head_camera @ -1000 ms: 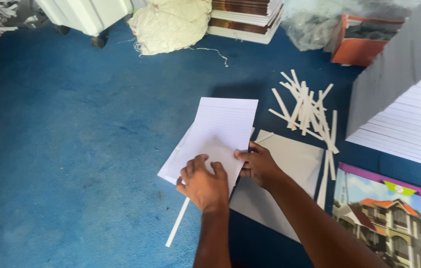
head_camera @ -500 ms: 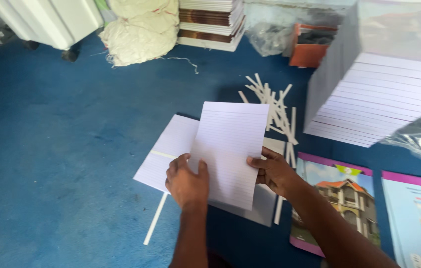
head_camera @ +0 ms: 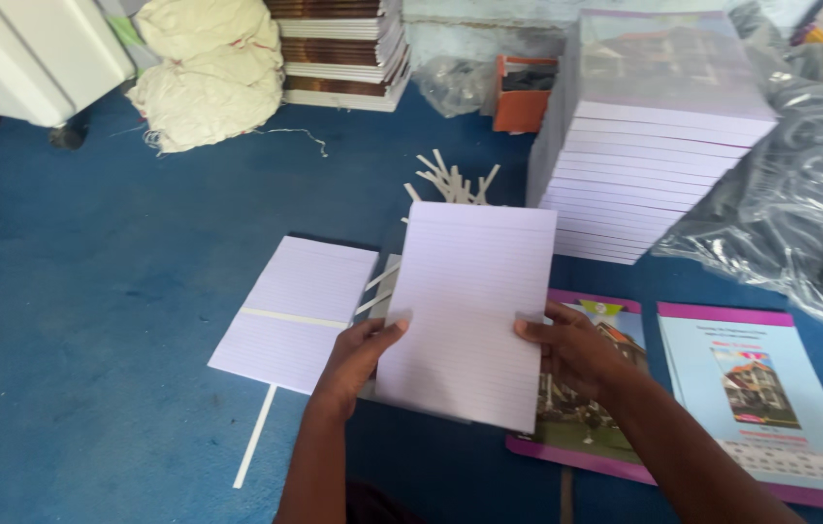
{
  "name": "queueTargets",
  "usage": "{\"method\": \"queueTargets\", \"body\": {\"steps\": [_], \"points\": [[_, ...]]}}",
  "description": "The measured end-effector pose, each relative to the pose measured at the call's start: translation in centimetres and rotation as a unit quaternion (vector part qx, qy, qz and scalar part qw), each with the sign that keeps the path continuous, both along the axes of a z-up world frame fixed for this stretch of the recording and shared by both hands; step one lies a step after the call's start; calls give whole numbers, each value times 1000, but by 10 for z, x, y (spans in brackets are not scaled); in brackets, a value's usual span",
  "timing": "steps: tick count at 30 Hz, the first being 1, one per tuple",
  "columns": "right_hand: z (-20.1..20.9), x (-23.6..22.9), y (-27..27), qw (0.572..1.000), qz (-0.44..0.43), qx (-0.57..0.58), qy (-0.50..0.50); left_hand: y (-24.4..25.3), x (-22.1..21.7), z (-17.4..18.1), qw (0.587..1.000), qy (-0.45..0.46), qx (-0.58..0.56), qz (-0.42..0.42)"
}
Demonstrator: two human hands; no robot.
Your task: The person assembles notebooks by inserting a stack of lined paper into a printed cover and securing it with a white plastic strip. They repeat this process for multiple notebooks, stacking the finished items.
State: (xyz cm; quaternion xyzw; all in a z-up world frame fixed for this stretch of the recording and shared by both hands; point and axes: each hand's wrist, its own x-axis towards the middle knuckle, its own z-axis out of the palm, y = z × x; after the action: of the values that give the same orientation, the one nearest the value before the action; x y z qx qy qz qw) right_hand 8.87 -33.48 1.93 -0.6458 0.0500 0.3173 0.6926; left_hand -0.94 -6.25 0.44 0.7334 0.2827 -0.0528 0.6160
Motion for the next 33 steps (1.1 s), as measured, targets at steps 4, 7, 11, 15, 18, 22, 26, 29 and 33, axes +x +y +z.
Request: {"method": "queueTargets", "body": {"steps": [4, 7, 11, 15, 18, 22, 26, 29, 33], "points": [[-1, -12, -34, 999, -36, -24, 31, -29, 0, -2, 996, 4, -89, -21], [-6, -21, -59, 999, -23, -38, 30, -46, 1, -7, 987, 24, -152, -52], [-21, -23, -83, 999, -28, 3, 30, -61, 5, -15, 966, 66, -241, -61], [-43, -23, -101, 998, -36, 12, 44, -78, 2, -28, 965, 80, -234, -87], [-59, -27, -108, 994, -70, 47, 76, -85, 3, -36, 961, 74, -235, -128], [-68, -30, -113, 992, -77, 45, 89, -94, 3, -42, 971, 90, -170, -142], [-67, -32, -112, 993, -74, 7, 88, -101, 3, -47, 975, 78, -158, -138], [-64, -32, -112, 994, -70, -22, 87, -110, 7, -49, 979, 94, -134, -119], [-61, -32, -110, 991, -74, -56, 96, -116, 10, -49, 982, 90, -110, -122]]}}
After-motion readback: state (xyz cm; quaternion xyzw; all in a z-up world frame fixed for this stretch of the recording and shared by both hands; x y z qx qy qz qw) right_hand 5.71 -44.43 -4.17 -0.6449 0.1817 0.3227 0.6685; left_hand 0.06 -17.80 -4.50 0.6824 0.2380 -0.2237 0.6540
